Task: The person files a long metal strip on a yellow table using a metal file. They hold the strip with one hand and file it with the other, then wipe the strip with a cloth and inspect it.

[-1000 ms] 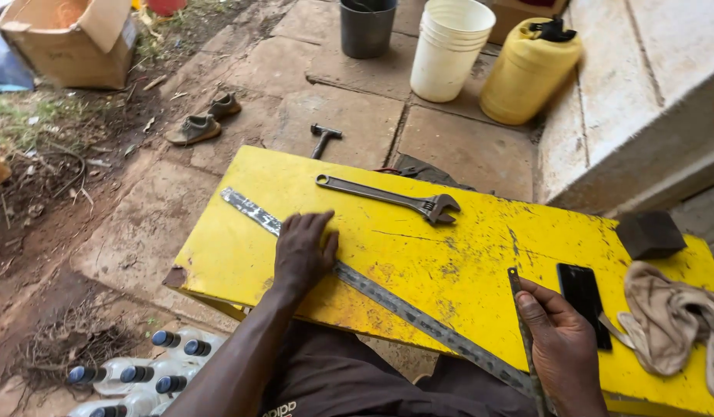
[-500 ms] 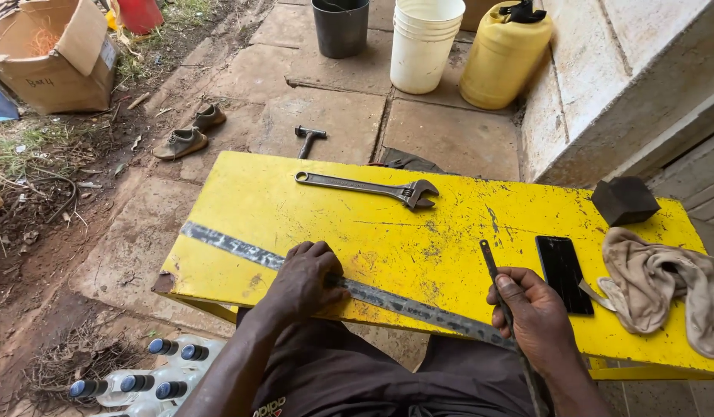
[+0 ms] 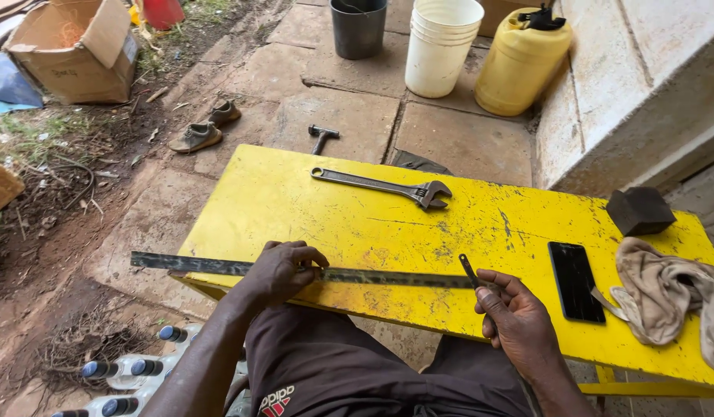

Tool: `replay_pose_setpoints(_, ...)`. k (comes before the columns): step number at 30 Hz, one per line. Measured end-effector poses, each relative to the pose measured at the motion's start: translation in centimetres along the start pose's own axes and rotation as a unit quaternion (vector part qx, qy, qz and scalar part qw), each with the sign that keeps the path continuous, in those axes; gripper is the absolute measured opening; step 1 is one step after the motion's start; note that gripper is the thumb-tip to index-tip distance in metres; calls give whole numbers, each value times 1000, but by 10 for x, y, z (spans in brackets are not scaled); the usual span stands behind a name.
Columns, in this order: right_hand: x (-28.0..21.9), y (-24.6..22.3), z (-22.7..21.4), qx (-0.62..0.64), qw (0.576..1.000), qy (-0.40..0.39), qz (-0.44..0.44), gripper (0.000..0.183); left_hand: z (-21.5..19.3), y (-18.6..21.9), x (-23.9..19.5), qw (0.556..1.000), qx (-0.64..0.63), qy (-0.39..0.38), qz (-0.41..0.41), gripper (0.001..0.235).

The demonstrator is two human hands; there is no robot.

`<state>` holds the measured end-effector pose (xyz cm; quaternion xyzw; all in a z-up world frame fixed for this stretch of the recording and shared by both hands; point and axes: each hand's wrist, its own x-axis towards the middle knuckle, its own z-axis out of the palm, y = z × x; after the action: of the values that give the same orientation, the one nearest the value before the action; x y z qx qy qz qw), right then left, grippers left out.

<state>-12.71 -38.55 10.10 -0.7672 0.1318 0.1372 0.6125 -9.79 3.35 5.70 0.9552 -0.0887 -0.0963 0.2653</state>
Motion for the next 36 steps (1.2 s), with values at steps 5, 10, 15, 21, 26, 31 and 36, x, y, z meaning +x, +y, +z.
replay_pose_setpoints(5, 0, -21, 29, -144, 989, -5, -14, 45, 8, 4, -8, 994, 21, 63, -84, 31)
replay_pose_setpoints(10, 16, -20, 54, -280, 953, -34, -114, 40, 34, 12, -10, 983, 34, 153, -97, 28)
replay_pose_setpoints(15, 26, -22, 84, -385, 915, -41, -116, 41, 50, 27, -17, 983, 83, 154, -60, 33)
replay_pose_setpoints(21, 47, 12, 94, -388, 912, -30, -129, 39, 45, 52, -13, 993, 17, 74, -92, 25)
replay_pose_setpoints(26, 42, 7, 93, -410, 903, -35, -127, 39, 31, 86, -21, 971, -173, -22, -165, 25)
replay_pose_setpoints(31, 23, -17, 80, -425, 904, -28, -30, 41, 19, 120, -42, 945, -236, -69, -214, 44)
replay_pose_setpoints(36, 14, -17, 70, -424, 904, 34, -40, 48, 27, 128, -71, 968, -155, 15, -198, 46)
